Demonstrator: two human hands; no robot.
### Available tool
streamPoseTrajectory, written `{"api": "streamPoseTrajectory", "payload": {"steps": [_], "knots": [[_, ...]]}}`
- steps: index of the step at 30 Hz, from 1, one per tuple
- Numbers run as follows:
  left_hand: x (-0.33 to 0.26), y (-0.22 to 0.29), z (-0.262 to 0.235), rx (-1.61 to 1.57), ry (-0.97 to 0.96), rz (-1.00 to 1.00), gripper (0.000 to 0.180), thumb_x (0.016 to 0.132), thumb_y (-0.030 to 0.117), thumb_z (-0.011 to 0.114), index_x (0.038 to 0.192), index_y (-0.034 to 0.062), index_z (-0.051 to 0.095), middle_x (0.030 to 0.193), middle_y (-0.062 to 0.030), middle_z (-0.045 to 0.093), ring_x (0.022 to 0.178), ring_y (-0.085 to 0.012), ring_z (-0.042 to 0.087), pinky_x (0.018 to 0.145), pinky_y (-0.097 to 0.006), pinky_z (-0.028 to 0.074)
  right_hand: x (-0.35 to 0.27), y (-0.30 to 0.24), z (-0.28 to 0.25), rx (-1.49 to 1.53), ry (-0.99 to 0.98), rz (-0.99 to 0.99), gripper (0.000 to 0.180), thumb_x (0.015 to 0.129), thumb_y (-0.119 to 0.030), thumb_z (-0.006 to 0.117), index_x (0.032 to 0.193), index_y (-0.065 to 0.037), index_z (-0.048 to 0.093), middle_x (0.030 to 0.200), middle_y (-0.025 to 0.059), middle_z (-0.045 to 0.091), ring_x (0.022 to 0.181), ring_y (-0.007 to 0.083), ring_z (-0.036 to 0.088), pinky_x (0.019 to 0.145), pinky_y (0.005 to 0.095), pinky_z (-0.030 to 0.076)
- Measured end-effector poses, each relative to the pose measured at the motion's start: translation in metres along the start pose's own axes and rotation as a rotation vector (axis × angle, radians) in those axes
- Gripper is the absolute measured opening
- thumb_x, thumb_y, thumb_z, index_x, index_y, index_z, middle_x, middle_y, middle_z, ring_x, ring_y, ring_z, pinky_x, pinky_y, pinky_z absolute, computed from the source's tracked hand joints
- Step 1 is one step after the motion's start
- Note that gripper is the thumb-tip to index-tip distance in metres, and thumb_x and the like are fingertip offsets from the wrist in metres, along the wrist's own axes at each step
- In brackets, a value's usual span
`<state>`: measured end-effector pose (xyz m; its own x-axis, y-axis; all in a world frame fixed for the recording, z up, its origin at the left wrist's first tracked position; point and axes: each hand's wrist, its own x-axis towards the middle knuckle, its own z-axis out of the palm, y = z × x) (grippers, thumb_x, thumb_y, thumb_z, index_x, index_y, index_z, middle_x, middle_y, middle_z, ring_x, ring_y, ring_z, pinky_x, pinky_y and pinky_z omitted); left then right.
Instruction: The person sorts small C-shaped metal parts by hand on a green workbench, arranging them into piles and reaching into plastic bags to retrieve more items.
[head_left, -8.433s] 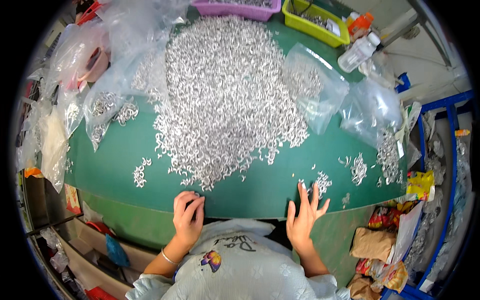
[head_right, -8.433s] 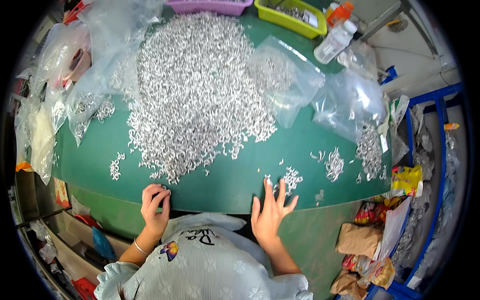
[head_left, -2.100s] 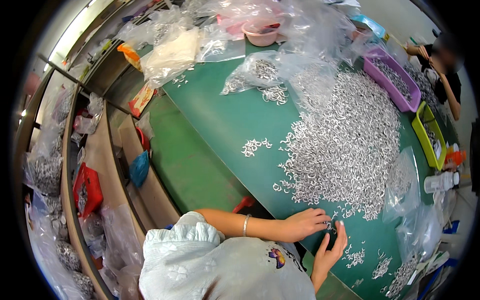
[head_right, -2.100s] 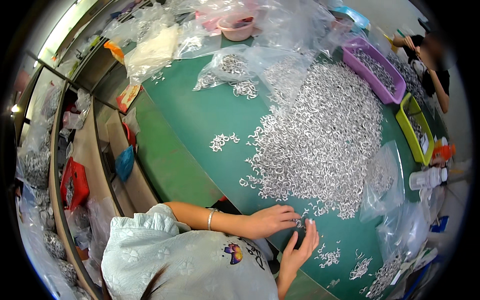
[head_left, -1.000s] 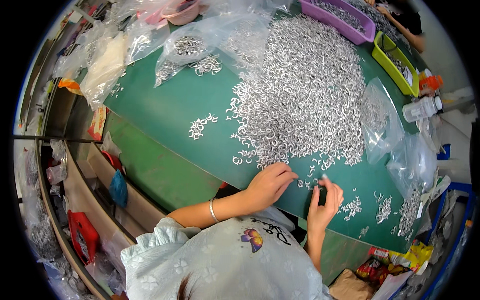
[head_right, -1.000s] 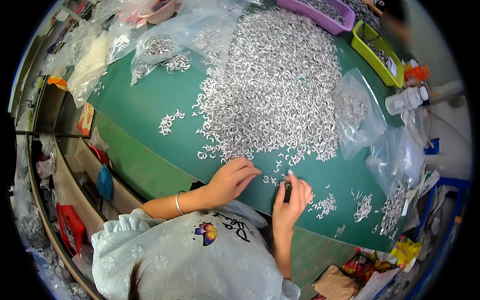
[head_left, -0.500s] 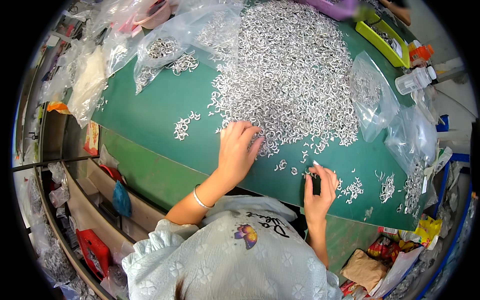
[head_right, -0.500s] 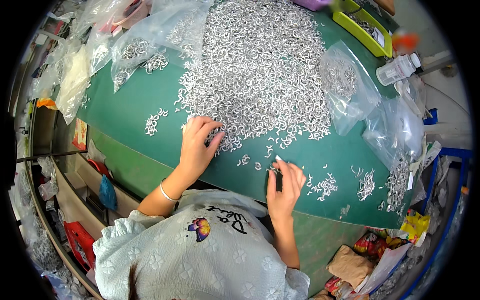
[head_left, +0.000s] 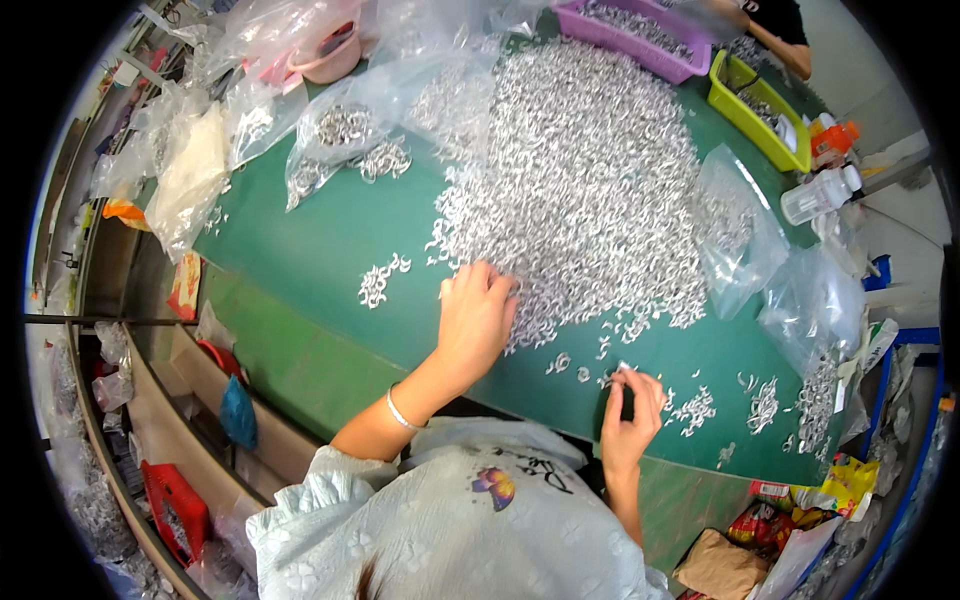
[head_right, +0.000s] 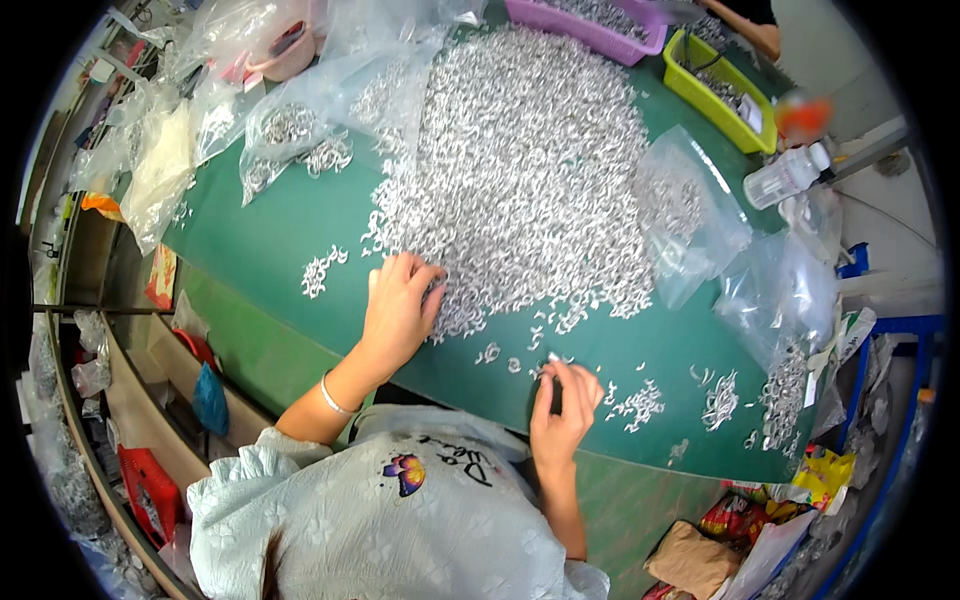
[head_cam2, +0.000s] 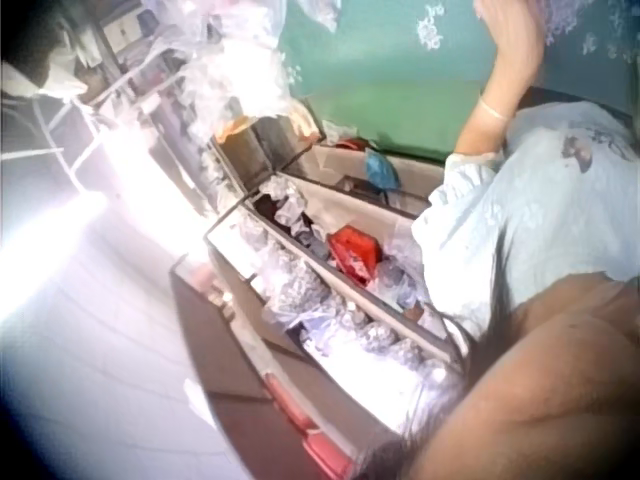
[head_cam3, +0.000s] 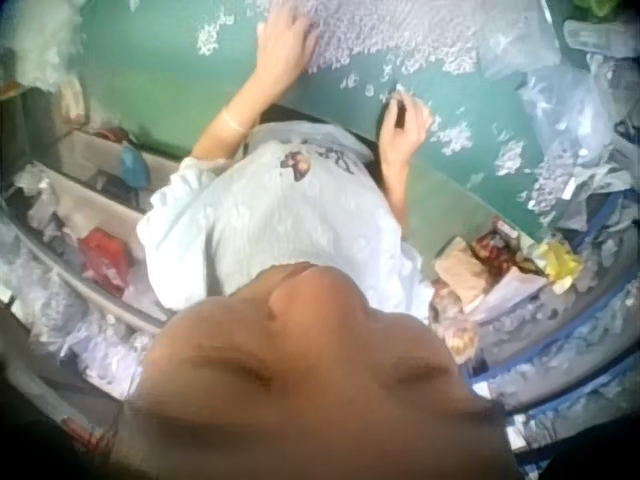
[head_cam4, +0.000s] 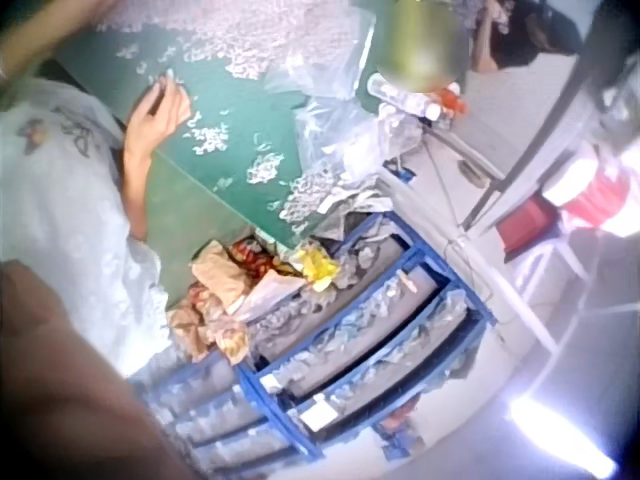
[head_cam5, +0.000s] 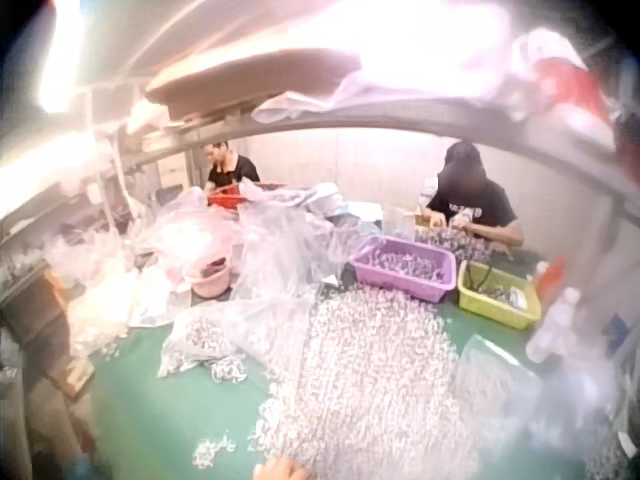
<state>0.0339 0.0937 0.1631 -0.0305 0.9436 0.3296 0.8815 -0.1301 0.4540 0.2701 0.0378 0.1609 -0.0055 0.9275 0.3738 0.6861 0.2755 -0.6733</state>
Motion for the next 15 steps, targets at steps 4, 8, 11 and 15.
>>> {"api": "streamPoseTrajectory", "payload": {"steps": [4,8,11,15], "knots": [[0.007,-0.002,-0.008,0.012,-0.070,0.019,0.016,0.076,0.011,0.076,0.089,0.0090,0.068,0.093,-0.0054,0.055,0.089,-0.0257,0.053,0.074,-0.038,0.037,0.002,0.001,0.001,0.010,0.012,-0.028,0.020,0.083,0.002,0.066,0.102,-0.001,0.067,0.089,0.0078,0.068,0.090,0.0266,0.062,0.087,0.0371,0.042],[0.017,-0.001,-0.010,0.027,-0.108,0.075,0.012,0.074,0.011,0.076,0.083,0.0090,0.068,0.089,-0.0048,0.055,0.088,-0.0248,0.054,0.072,-0.038,0.039,0.004,0.000,0.000,0.022,0.016,-0.032,0.019,0.083,0.002,0.067,0.102,-0.002,0.067,0.089,0.0075,0.069,0.090,0.0257,0.062,0.087,0.0361,0.041],[0.019,-0.002,-0.006,0.021,-0.112,0.095,0.010,0.073,0.008,0.074,0.080,0.0082,0.066,0.087,-0.0055,0.054,0.088,-0.0257,0.054,0.073,-0.038,0.041,0.005,0.001,0.001,0.025,0.014,-0.047,0.015,0.083,0.003,0.065,0.098,0.001,0.066,0.087,0.0090,0.069,0.087,0.0259,0.063,0.085,0.0363,0.042],[0.020,-0.005,-0.005,-0.115,-0.092,0.075,0.012,0.074,0.005,0.071,0.083,0.0061,0.063,0.088,-0.0080,0.055,0.089,-0.0286,0.055,0.076,-0.039,0.044,0.004,0.001,0.001,0.030,0.027,-0.049,0.013,0.084,0.002,0.065,0.096,0.000,0.067,0.085,0.0086,0.069,0.085,0.0251,0.063,0.084,0.0357,0.042]]}}
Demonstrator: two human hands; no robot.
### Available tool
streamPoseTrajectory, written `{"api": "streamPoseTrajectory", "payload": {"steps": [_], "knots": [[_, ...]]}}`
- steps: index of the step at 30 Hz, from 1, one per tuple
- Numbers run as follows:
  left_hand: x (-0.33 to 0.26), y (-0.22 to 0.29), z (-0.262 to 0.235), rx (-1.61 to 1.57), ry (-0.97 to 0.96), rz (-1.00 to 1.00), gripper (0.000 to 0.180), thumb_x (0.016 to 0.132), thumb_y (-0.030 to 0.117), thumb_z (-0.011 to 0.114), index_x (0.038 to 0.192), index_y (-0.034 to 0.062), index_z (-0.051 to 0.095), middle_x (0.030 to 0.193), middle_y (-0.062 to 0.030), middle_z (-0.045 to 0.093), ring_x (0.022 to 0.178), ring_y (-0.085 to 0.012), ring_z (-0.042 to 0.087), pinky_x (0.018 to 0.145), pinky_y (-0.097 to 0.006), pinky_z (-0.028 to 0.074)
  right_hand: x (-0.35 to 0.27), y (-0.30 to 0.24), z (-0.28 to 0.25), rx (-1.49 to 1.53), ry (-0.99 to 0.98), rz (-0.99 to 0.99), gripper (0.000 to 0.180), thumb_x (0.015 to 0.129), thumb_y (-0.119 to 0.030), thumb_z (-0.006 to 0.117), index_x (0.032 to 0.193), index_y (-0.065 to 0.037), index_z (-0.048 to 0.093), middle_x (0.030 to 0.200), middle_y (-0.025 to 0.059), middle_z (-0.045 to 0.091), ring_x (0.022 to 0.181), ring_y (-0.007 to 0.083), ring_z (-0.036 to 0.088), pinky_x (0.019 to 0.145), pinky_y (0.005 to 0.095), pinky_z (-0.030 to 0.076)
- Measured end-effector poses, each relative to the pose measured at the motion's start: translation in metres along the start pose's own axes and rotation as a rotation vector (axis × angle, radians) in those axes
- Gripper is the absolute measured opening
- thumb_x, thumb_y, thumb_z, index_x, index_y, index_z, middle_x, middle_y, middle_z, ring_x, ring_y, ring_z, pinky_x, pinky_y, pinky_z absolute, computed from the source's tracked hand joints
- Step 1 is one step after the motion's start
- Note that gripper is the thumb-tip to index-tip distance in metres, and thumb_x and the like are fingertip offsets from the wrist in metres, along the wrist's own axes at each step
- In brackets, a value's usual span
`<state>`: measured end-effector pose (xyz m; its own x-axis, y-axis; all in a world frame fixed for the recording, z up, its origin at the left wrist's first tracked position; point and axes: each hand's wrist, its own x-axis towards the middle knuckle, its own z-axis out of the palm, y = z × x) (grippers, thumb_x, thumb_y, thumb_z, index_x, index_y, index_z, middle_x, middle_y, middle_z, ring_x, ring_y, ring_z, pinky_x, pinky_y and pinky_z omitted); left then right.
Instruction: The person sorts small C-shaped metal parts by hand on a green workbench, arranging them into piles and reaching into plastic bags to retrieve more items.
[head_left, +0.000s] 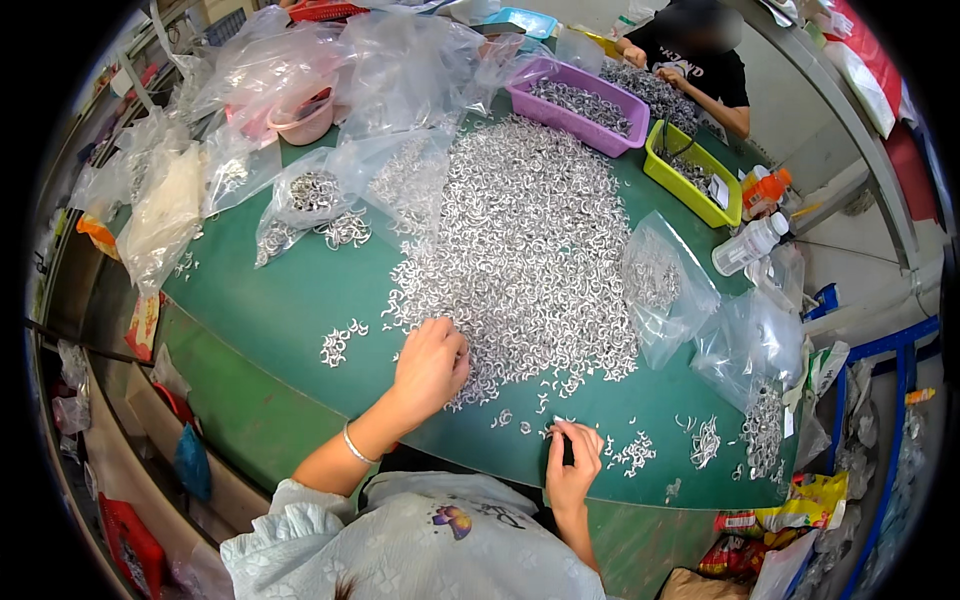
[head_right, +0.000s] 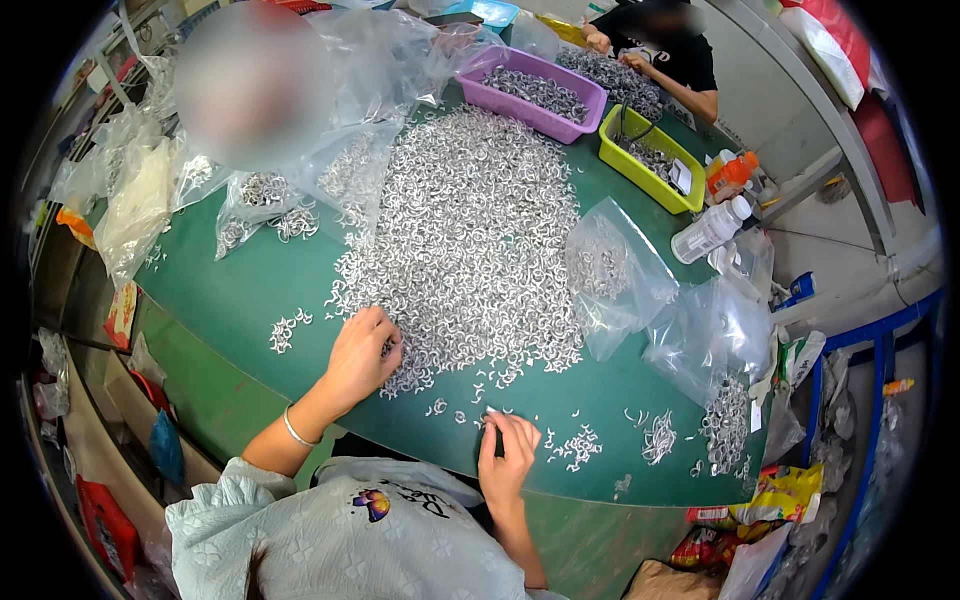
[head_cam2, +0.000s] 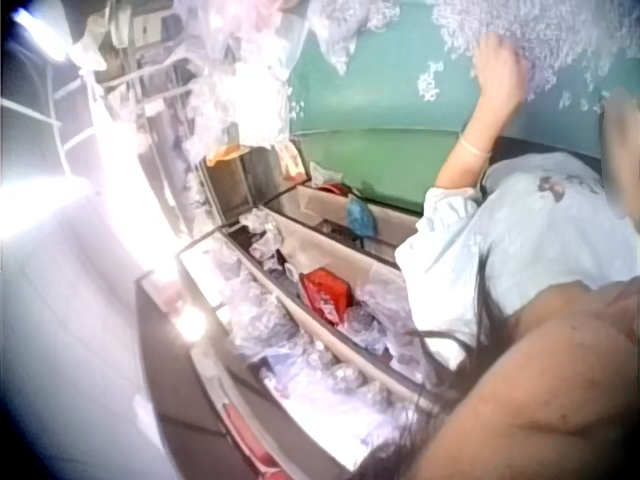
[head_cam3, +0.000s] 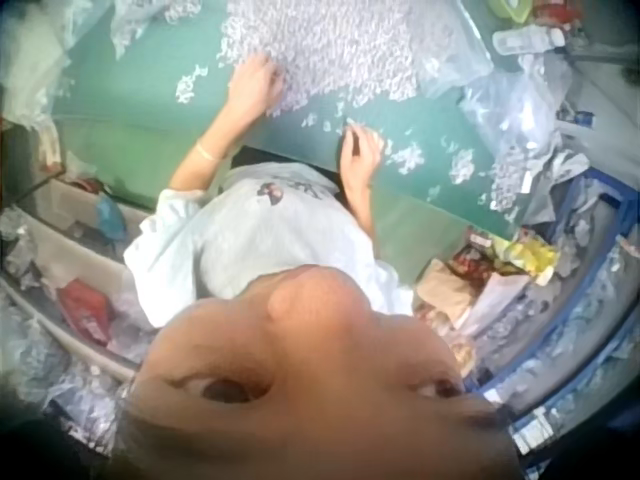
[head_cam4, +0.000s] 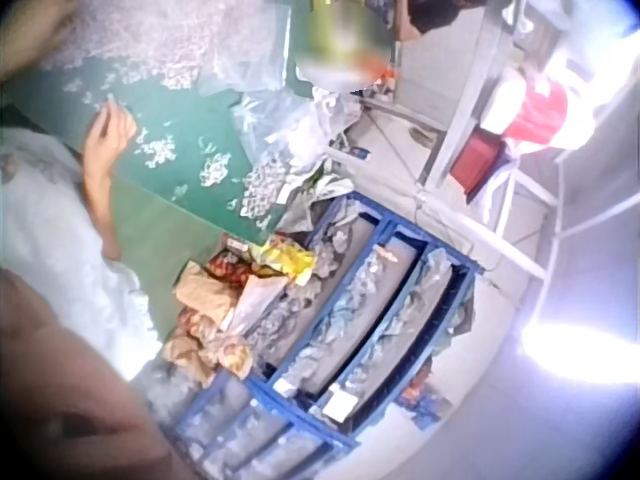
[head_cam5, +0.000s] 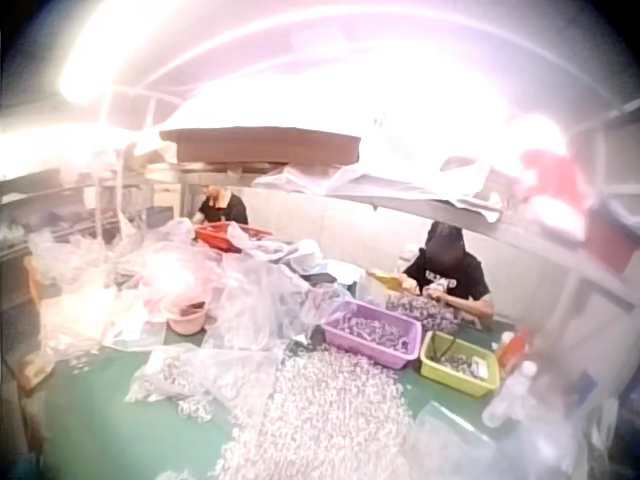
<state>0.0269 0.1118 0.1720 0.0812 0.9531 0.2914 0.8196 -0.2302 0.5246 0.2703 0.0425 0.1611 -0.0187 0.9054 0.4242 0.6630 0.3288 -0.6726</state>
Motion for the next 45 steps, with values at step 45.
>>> {"api": "streamPoseTrajectory", "payload": {"steps": [45], "knots": [[0.099,-0.175,-0.101,-1.108,0.947,-0.505,0.041,0.093,0.001,0.058,0.132,-0.0101,0.050,0.119,-0.0162,0.062,0.098,-0.0210,0.065,0.085,-0.029,0.056,-0.005,0.000,0.004,0.038,-0.013,0.020,0.014,0.086,0.004,0.059,0.096,0.001,0.068,0.082,0.0091,0.068,0.082,0.0269,0.062,0.086,0.0391,0.043]]}}
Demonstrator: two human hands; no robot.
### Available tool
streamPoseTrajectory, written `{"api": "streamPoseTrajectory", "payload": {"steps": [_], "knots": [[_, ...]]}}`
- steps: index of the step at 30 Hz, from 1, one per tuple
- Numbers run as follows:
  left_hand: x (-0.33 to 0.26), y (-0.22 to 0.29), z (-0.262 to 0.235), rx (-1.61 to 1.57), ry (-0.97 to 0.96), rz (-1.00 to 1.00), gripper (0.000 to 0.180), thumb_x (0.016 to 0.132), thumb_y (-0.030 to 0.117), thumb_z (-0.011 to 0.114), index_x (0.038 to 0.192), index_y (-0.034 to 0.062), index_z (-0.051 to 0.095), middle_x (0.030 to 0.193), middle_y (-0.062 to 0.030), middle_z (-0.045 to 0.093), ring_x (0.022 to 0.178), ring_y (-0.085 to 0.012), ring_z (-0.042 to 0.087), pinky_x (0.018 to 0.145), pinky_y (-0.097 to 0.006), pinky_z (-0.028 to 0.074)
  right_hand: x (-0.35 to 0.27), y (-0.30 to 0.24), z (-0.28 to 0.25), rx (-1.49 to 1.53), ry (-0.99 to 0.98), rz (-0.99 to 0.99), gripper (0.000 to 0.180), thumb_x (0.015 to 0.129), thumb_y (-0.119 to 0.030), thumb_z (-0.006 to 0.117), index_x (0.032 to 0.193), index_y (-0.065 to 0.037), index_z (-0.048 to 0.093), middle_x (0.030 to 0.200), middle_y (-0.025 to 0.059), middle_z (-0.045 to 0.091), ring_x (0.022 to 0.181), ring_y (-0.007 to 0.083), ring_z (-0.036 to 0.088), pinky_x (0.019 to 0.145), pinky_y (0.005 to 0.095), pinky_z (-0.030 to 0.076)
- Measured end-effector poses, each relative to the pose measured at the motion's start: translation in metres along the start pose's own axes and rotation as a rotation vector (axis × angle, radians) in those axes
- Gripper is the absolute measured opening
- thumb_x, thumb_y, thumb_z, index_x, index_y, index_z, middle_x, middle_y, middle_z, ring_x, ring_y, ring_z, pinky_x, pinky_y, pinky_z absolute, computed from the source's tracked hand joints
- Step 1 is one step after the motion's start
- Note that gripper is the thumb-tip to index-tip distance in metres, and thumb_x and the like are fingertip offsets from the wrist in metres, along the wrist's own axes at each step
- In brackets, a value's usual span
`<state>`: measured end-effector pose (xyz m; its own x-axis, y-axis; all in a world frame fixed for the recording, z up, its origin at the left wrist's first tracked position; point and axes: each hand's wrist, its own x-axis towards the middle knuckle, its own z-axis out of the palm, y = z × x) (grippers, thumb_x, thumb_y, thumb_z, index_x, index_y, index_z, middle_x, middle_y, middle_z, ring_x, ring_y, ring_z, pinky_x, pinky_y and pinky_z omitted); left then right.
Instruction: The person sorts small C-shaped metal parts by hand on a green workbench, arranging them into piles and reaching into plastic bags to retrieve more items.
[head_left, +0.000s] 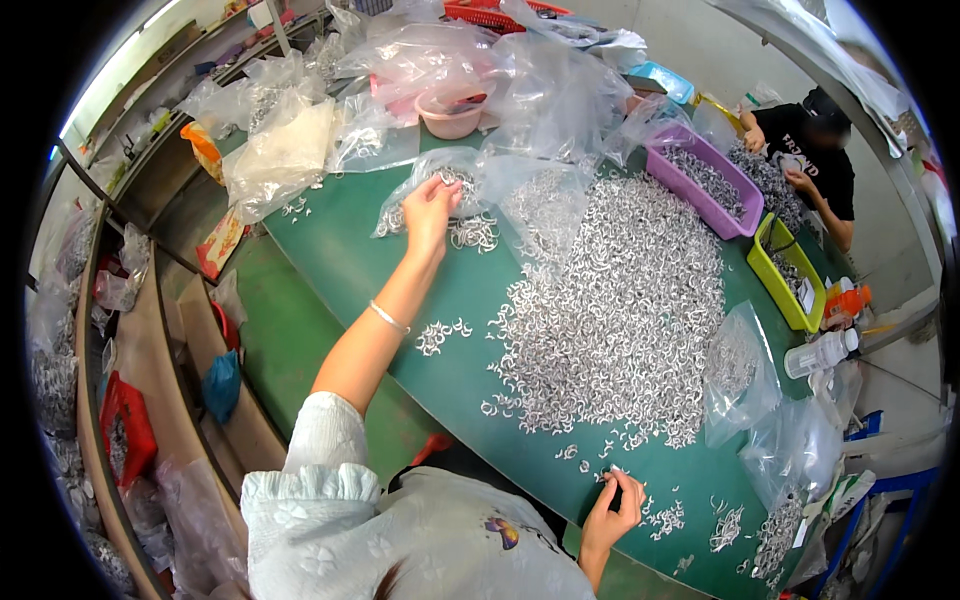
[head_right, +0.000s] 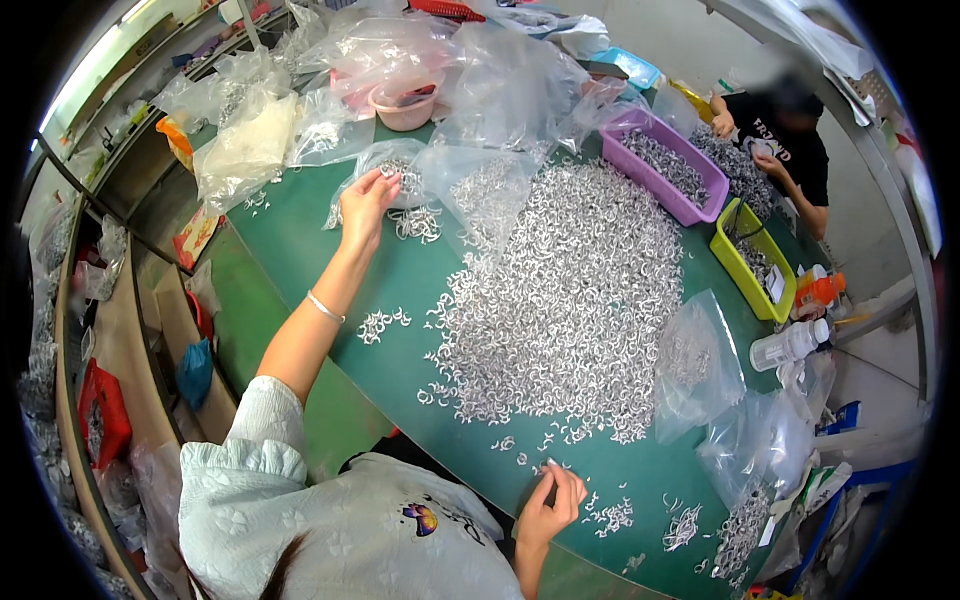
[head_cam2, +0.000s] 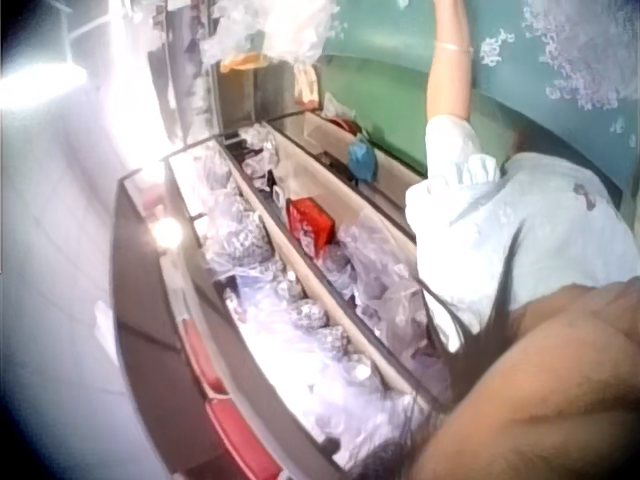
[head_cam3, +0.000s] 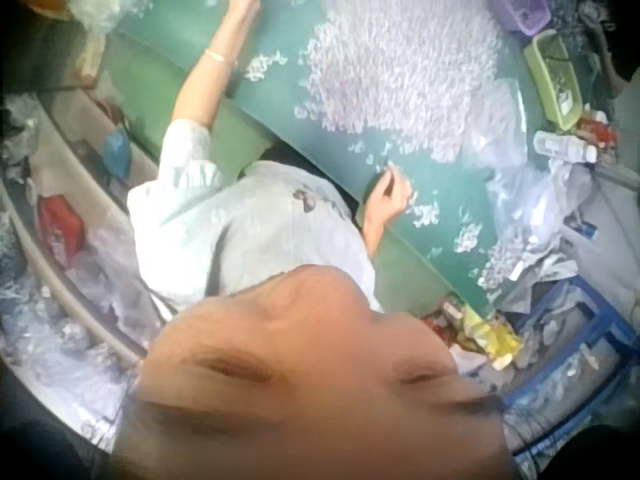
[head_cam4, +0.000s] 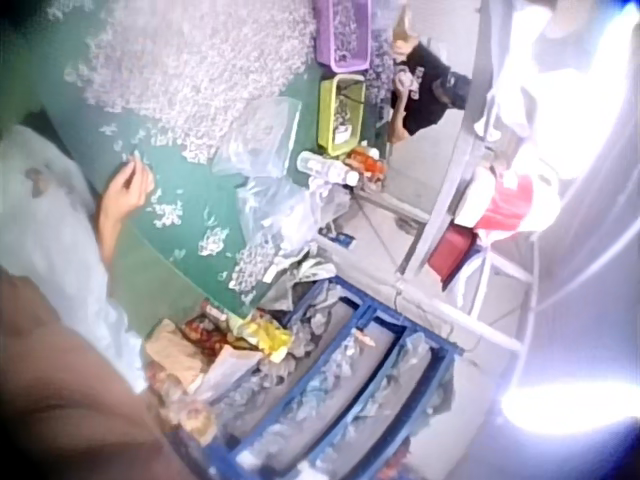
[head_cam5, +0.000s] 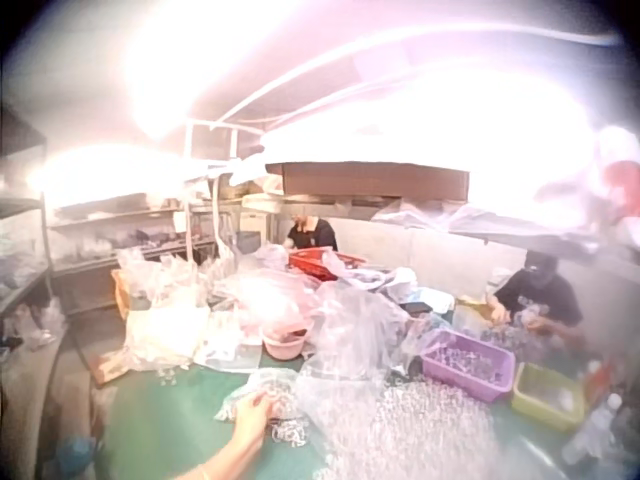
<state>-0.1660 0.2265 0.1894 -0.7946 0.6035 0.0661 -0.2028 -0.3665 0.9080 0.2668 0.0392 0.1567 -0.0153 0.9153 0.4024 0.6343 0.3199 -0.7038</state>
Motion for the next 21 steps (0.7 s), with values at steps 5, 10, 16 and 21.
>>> {"api": "streamPoseTrajectory", "payload": {"steps": [5,10,16,21], "knots": [[-0.004,-0.021,0.022,0.229,0.011,0.047,0.053,0.088,-0.003,0.058,0.139,-0.0075,0.044,0.138,-0.0168,0.051,0.125,-0.0230,0.051,0.104,-0.033,0.042,0.000,0.004,-0.001,0.002,0.025,0.031,0.015,0.086,0.005,0.059,0.096,0.001,0.069,0.082,0.0092,0.069,0.082,0.0264,0.062,0.086,0.0386,0.044],[-0.092,0.002,0.030,0.212,-0.173,0.225,0.041,0.089,-0.004,0.057,0.130,-0.0019,0.053,0.134,-0.0109,0.054,0.118,-0.0194,0.054,0.101,-0.032,0.043,0.002,0.006,-0.002,-0.026,0.059,-0.014,0.017,0.082,0.002,0.066,0.098,-0.001,0.069,0.092,0.0119,0.068,0.091,0.0305,0.062,0.086,0.0398,0.044],[-0.217,0.005,0.019,0.748,-1.137,0.347,0.046,0.088,0.009,0.065,0.132,0.0072,0.053,0.138,-0.0162,0.049,0.132,-0.0343,0.044,0.108,-0.047,0.036,0.020,-0.011,0.008,-0.127,-0.176,-0.055,0.062,0.077,-0.010,0.077,0.133,0.000,0.051,0.123,0.0150,0.062,0.124,0.0361,0.049,0.103,0.0464,0.031],[-0.260,-0.018,0.024,1.071,-1.302,0.545,0.047,0.088,0.021,0.069,0.130,0.0071,0.056,0.146,-0.0148,0.043,0.143,-0.0367,0.029,0.112,-0.064,0.022,0.027,-0.012,0.019,-0.184,-0.346,-0.151,0.065,0.080,-0.013,0.076,0.137,0.000,0.048,0.130,0.0150,0.060,0.132,0.0354,0.046,0.108,0.0493,0.028]]}}
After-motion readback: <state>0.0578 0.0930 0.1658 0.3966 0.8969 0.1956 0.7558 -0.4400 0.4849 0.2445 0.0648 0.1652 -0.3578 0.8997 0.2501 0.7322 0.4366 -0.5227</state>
